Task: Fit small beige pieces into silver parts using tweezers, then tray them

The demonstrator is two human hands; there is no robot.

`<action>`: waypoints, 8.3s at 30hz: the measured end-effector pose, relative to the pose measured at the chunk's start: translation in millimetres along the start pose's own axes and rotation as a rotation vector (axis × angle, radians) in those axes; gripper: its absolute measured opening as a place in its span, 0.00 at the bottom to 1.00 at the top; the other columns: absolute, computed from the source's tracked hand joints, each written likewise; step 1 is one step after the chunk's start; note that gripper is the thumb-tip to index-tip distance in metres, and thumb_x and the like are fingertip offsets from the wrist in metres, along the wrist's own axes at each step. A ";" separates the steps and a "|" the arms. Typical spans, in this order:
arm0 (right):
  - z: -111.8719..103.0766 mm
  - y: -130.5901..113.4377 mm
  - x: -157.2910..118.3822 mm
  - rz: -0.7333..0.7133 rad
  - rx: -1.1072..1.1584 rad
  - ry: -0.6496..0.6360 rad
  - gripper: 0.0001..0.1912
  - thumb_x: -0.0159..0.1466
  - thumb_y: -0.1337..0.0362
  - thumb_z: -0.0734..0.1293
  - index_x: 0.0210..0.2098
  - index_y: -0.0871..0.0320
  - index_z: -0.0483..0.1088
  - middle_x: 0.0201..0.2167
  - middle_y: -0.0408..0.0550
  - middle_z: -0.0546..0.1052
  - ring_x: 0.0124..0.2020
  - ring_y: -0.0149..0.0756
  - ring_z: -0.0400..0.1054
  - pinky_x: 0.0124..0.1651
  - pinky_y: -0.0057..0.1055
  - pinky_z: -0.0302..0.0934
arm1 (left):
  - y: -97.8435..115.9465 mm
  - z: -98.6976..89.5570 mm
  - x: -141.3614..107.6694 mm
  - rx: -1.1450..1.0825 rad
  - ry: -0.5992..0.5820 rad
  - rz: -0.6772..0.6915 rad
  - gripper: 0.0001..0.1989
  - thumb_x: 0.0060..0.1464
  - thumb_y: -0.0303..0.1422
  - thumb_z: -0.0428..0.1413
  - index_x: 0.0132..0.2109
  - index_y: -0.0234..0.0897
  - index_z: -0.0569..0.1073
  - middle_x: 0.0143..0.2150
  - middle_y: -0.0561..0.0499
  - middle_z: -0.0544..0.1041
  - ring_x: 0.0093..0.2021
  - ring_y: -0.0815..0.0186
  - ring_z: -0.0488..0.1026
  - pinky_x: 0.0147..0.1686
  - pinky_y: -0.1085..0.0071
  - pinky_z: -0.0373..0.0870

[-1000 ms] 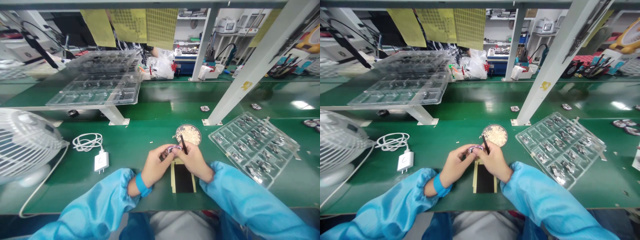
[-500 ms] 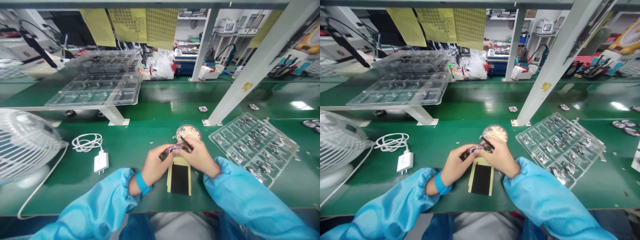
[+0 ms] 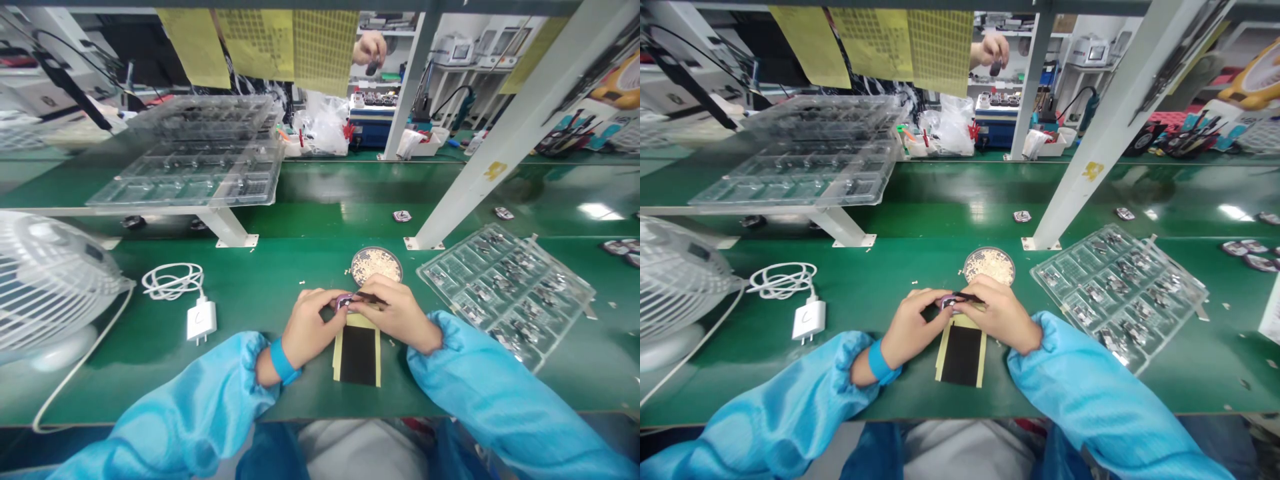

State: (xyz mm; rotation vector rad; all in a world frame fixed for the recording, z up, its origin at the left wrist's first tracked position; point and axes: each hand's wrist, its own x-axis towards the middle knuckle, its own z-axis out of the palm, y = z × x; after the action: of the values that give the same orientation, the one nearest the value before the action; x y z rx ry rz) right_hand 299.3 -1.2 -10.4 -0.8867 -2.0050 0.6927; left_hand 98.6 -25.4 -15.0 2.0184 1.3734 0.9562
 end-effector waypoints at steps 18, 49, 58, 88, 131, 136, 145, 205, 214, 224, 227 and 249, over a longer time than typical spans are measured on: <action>-47.9 17.0 11.9 0.133 -0.243 0.051 0.08 0.69 0.63 0.64 0.45 0.55 0.73 0.39 0.48 0.74 0.42 0.39 0.69 0.46 0.35 0.63 | -26.9 -31.5 101.2 0.334 0.019 0.003 0.14 0.61 0.35 0.54 0.53 0.41 0.70 0.35 0.53 0.80 0.31 0.62 0.76 0.34 0.69 0.65; -95.6 31.7 18.6 0.407 -0.378 0.392 0.25 0.71 0.47 0.58 0.27 0.55 0.74 0.19 0.45 0.73 0.26 0.38 0.69 0.33 0.33 0.59 | -2.0 76.5 253.5 0.310 -0.169 0.024 0.29 0.49 0.43 0.65 0.56 0.36 0.74 0.61 0.37 0.70 0.63 0.41 0.61 0.60 0.47 0.55; -69.2 21.2 16.9 0.445 0.361 0.155 0.17 0.60 0.51 0.71 0.38 0.58 0.72 0.26 0.44 0.75 0.24 0.33 0.70 0.24 0.29 0.66 | 7.5 43.2 194.0 -0.161 -0.230 -0.137 0.22 0.55 0.37 0.62 0.54 0.31 0.72 0.41 0.42 0.80 0.35 0.64 0.77 0.34 0.69 0.72; -8.4 -7.6 -17.0 0.179 0.192 0.147 0.02 0.63 0.67 0.72 0.36 0.55 0.77 0.36 0.48 0.81 0.40 0.39 0.77 0.48 0.37 0.72 | -20.0 -25.1 21.7 -0.122 -0.496 -0.157 0.16 0.56 0.30 0.54 0.50 0.39 0.79 0.31 0.52 0.79 0.25 0.70 0.68 0.25 0.75 0.59; -7.0 -12.8 -21.1 0.196 0.066 0.020 0.05 0.63 0.65 0.71 0.39 0.54 0.74 0.36 0.46 0.81 0.38 0.38 0.76 0.44 0.35 0.71 | -15.6 -34.8 25.4 -0.179 -0.539 -0.126 0.16 0.60 0.34 0.55 0.53 0.38 0.79 0.38 0.49 0.83 0.38 0.63 0.77 0.39 0.72 0.70; -1.9 -6.8 -20.2 0.290 0.091 0.021 0.06 0.62 0.62 0.72 0.39 0.54 0.75 0.36 0.46 0.80 0.39 0.38 0.76 0.44 0.35 0.71 | -14.6 -39.6 27.2 -0.168 -0.578 -0.119 0.18 0.61 0.34 0.54 0.56 0.38 0.77 0.42 0.48 0.83 0.41 0.62 0.77 0.42 0.71 0.70; -22.3 4.8 -6.3 0.475 0.591 -0.335 0.11 0.62 0.57 0.72 0.35 0.59 0.74 0.39 0.51 0.82 0.39 0.36 0.78 0.43 0.34 0.74 | -15.3 -37.6 26.5 -0.200 -0.615 -0.182 0.16 0.59 0.33 0.56 0.53 0.35 0.78 0.41 0.47 0.83 0.36 0.64 0.76 0.37 0.72 0.70; -16.8 -5.6 -10.9 0.432 0.430 0.124 0.10 0.59 0.59 0.75 0.34 0.58 0.75 0.33 0.50 0.81 0.33 0.38 0.76 0.27 0.29 0.66 | -13.0 -8.4 15.7 -0.631 -0.441 -0.256 0.29 0.54 0.32 0.61 0.63 0.31 0.69 0.44 0.42 0.79 0.42 0.61 0.76 0.45 0.64 0.72; -11.7 -9.2 -8.6 0.497 0.353 0.185 0.15 0.56 0.55 0.76 0.32 0.60 0.75 0.28 0.47 0.79 0.22 0.29 0.67 0.24 0.27 0.62 | -3.7 -12.3 11.6 -0.109 -0.238 0.012 0.22 0.59 0.32 0.57 0.60 0.43 0.72 0.46 0.48 0.79 0.40 0.64 0.74 0.43 0.67 0.72; -45.2 -27.5 -12.0 0.365 0.385 0.183 0.27 0.72 0.45 0.54 0.29 0.59 0.68 0.23 0.42 0.73 0.24 0.29 0.67 0.33 0.28 0.65 | -5.2 -19.6 26.5 -0.694 -0.261 -0.448 0.34 0.44 0.41 0.69 0.55 0.36 0.66 0.43 0.44 0.81 0.37 0.62 0.77 0.34 0.73 0.71; -85.8 -27.8 -32.0 0.449 -0.007 0.267 0.21 0.69 0.48 0.61 0.34 0.59 0.74 0.27 0.43 0.75 0.29 0.30 0.68 0.35 0.27 0.62 | 2.6 -22.4 22.6 -0.667 -0.306 -0.432 0.27 0.48 0.43 0.67 0.50 0.37 0.68 0.34 0.50 0.79 0.28 0.69 0.70 0.27 0.77 0.65; -237.1 19.9 -114.7 0.922 -0.796 0.254 0.07 0.57 0.67 0.73 0.36 0.59 0.78 0.36 0.53 0.80 0.39 0.43 0.73 0.43 0.32 0.61 | 28.0 -25.3 14.1 -0.525 -0.348 -0.533 0.23 0.42 0.54 0.65 0.34 0.37 0.77 0.30 0.50 0.77 0.27 0.65 0.69 0.26 0.75 0.66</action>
State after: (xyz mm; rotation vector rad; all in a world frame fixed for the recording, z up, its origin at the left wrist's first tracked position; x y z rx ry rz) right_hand 554.0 -43.8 44.8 -2.3064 -1.5523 0.1740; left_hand 98.1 -21.5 25.1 1.2612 1.2119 0.6008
